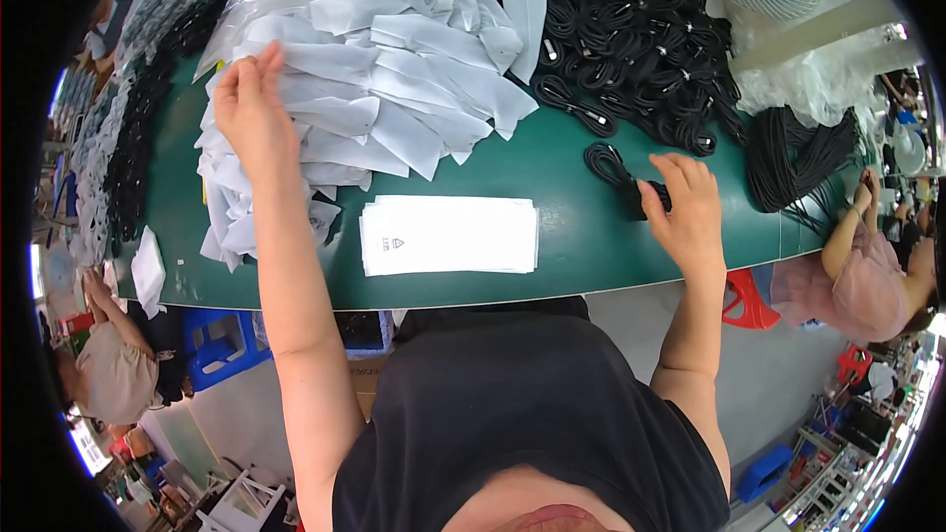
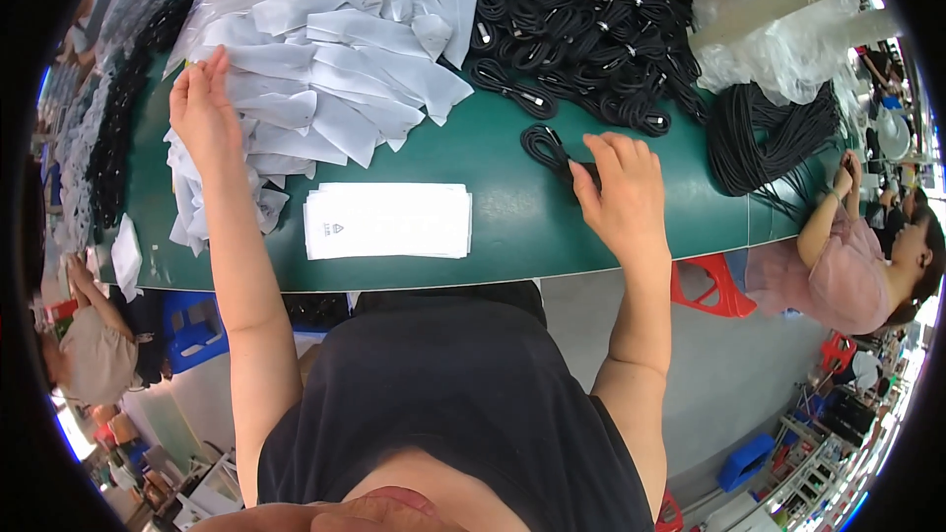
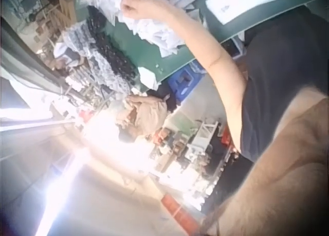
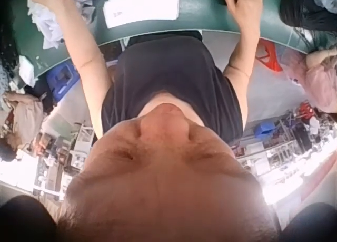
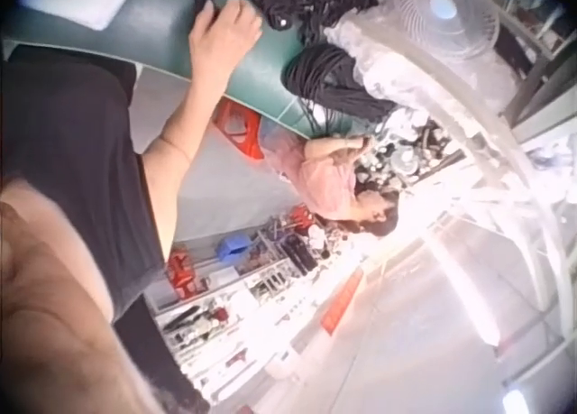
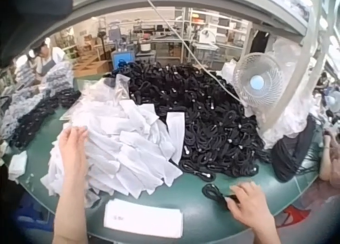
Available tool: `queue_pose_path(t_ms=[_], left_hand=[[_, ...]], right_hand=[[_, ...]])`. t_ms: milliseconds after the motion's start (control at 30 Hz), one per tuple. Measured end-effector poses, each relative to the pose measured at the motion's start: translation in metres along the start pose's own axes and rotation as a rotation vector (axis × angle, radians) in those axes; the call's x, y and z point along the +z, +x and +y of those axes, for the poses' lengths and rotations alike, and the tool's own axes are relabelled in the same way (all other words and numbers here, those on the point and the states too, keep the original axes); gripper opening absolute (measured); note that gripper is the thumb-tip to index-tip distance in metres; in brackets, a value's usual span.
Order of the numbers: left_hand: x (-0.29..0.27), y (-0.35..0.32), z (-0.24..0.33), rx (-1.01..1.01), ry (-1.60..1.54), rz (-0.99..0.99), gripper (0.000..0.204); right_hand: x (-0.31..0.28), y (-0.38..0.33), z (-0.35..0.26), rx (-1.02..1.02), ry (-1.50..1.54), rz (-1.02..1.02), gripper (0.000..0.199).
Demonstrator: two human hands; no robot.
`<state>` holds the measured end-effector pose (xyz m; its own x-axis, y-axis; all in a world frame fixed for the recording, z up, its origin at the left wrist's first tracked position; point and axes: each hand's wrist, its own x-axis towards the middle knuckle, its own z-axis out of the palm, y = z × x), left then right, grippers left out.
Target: Packaging black cables into individual plastic bags at a factory workbench.
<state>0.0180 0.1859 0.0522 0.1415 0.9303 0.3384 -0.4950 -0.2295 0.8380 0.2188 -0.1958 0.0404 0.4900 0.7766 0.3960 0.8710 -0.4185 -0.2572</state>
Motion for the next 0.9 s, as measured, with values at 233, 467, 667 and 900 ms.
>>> queue_pose_path(t_ms=[233,467,667,900], left_hand=[[0.017,-0.115,0.011,0.186,0.507,-0.186,0.023],[0.018,-0.199,-0.011,0.285,0.828,-1.096,0.02],[0.012,-0.194,-0.015,0.107,0.683,-0.941,0.01],[0.009,-0.188,-0.009,-0.35,0.445,-0.806,0.006]], right_hand=[[0.016,-0.021,-0.002,-0.032,-0.123,-0.157,0.045],[0.034,-0.009,0.001,-0.033,-0.116,-0.172,0.043],[0.02,0.001,-0.002,-0.136,0.156,-0.052,0.038],[0.018,-0.003,-0.043,-0.471,0.316,-0.082,0.039]])
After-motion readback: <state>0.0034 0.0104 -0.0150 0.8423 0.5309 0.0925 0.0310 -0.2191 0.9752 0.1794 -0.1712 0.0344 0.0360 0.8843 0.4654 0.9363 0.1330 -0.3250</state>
